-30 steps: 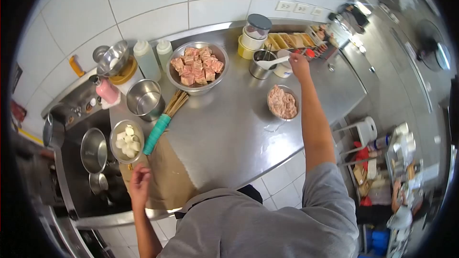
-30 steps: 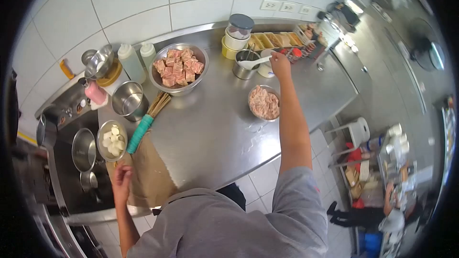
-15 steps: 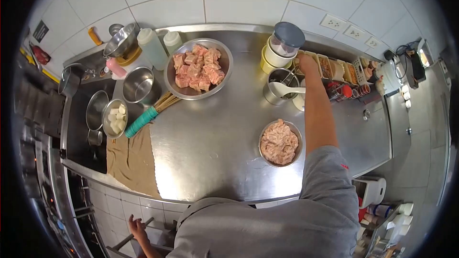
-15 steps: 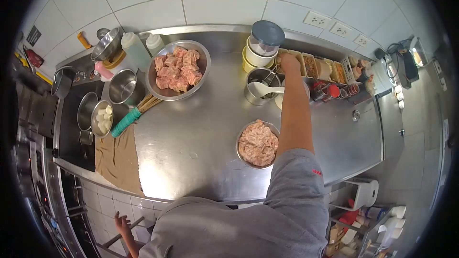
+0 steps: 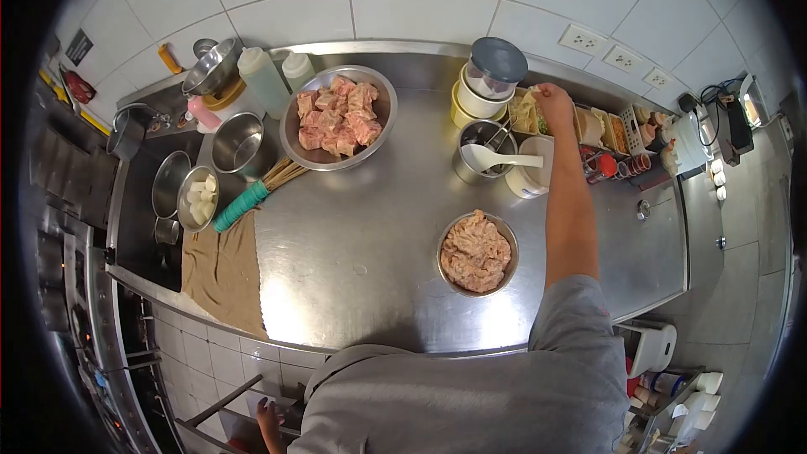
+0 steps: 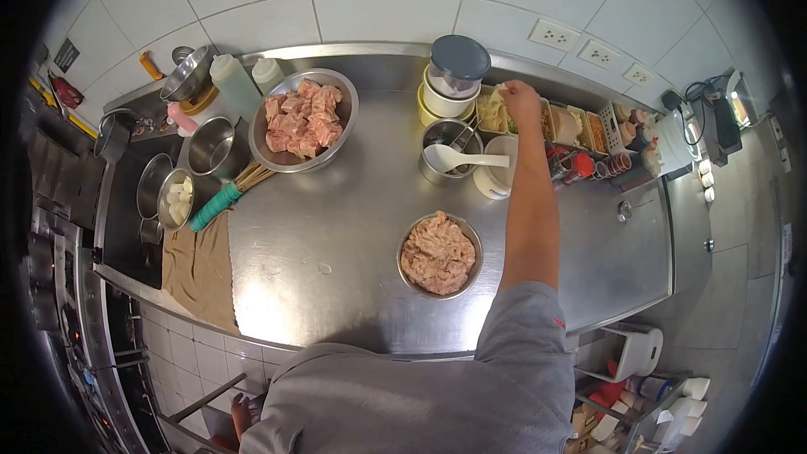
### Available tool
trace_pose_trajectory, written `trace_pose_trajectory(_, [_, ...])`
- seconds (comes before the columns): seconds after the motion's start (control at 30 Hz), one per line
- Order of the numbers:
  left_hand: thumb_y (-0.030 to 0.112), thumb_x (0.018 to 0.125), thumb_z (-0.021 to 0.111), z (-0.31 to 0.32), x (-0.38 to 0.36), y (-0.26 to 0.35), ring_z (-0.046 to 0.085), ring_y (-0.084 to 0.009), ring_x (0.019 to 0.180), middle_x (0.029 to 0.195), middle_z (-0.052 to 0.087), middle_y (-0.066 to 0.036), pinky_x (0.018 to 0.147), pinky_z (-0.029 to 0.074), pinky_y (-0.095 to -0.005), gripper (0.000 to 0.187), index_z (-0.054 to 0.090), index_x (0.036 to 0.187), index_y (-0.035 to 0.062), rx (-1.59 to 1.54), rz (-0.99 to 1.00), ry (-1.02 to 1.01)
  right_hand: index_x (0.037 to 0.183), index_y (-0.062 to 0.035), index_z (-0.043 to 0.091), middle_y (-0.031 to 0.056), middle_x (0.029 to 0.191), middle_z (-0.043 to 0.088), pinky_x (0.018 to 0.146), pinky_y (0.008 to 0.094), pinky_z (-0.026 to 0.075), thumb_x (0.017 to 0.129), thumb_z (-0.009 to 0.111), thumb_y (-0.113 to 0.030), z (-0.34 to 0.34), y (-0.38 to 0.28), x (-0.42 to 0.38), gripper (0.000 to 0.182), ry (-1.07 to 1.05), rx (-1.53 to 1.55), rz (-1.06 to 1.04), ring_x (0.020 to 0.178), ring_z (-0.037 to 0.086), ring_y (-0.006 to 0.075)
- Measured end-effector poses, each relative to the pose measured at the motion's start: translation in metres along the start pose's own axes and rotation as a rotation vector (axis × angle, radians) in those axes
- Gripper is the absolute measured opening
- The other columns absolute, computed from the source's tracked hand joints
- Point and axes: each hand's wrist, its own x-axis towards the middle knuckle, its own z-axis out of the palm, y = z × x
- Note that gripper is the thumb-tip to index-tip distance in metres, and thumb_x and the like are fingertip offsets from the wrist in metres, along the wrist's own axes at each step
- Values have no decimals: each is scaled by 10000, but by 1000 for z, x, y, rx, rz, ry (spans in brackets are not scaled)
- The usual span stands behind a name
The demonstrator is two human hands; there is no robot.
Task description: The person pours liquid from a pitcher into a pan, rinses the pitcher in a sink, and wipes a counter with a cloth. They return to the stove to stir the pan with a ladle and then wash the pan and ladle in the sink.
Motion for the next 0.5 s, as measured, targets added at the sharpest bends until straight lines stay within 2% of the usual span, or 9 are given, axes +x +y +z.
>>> trace_pose_trajectory(0.07, [187, 925, 558, 0, 5, 6, 591, -160, 511, 910, 631, -108, 384, 465, -284, 441, 451, 1333, 59, -4, 3, -14, 1026, -27, 684, 97, 800, 698, 614, 300, 515, 811, 692, -128, -12, -21, -7, 238, 50, 254, 142, 697, 662, 158])
trace_pose_trajectory(0.1, [187, 925, 558, 0, 8, 10, 591, -160, 511, 910, 631, -108, 384, 465, -284, 441, 451, 1333, 59, -10, 4, -15, 1026, -27, 684, 97, 800, 698, 614, 300, 515, 811, 692, -128, -12, -23, -7, 238, 51, 254, 136, 697, 662, 158])
trace_pose_trajectory(0.2, [187, 920, 567, 0, 19, 14, 587, -150, 544, 889, 626, -92, 417, 465, -266, 428, 470, 1323, 85, -67, 72, -41, 1058, -15, 659, 22, 797, 655, 574, 234, 503, 857, 655, -84, -6, -5, -8, 213, 42, 330, 152, 640, 607, 93])
trace_pose_trajectory(0.27, [190, 915, 570, 2, 27, 15, 577, -147, 540, 883, 624, -88, 414, 457, -265, 426, 475, 1318, 89, -64, 71, -49, 1072, 30, 634, 60, 844, 645, 604, 239, 529, 875, 643, -84, -4, 0, -16, 227, 80, 551, 237, 697, 631, 133])
trace_pose_trajectory(0.33, [196, 899, 576, 5, 32, 9, 552, -138, 544, 878, 621, -72, 411, 437, -274, 411, 502, 1290, 92, -77, 103, -40, 1078, 27, 629, 56, 882, 647, 644, 234, 535, 879, 645, -120, -19, -23, -34, 248, 153, 696, 269, 741, 631, 117])
trace_pose_trajectory(0.4, [205, 887, 598, 4, 52, -18, 559, -135, 584, 891, 628, -73, 419, 432, -293, 406, 521, 1270, 99, 107, 422, -106, 1034, -4, 648, 75, 952, 652, 715, 280, 535, 863, 666, -154, -39, -49, -57, 228, 140, 710, 243, 800, 641, 172])
trace_pose_trajectory(0.43, [212, 871, 630, 13, 34, -1, 577, -139, 638, 909, 634, -86, 470, 457, -303, 422, 534, 1250, 52, -45, 203, -70, 991, -43, 663, 76, 1021, 646, 794, 333, 517, 835, 685, -181, -41, -45, -67, 209, 64, 551, 75, 865, 639, 238])
trace_pose_trajectory(0.47, [208, 867, 649, 18, 72, -53, 604, -154, 733, 949, 642, -102, 561, 493, -306, 426, 549, 1221, -6, 60, 506, 39, 958, -75, 675, 77, 1079, 631, 834, 376, 493, 805, 697, -171, -39, -47, -74, 181, -26, 634, 36, 923, 623, 286])
trace_pose_trajectory(0.5, [193, 876, 642, 23, 64, -50, 621, -169, 819, 980, 646, -108, 648, 510, -309, 418, 560, 1203, -53, 19, 432, 19, 1009, -45, 655, 88, 1065, 621, 810, 362, 502, 849, 664, -149, -39, -89, -100, 191, -44, 662, -5, 912, 626, 253])
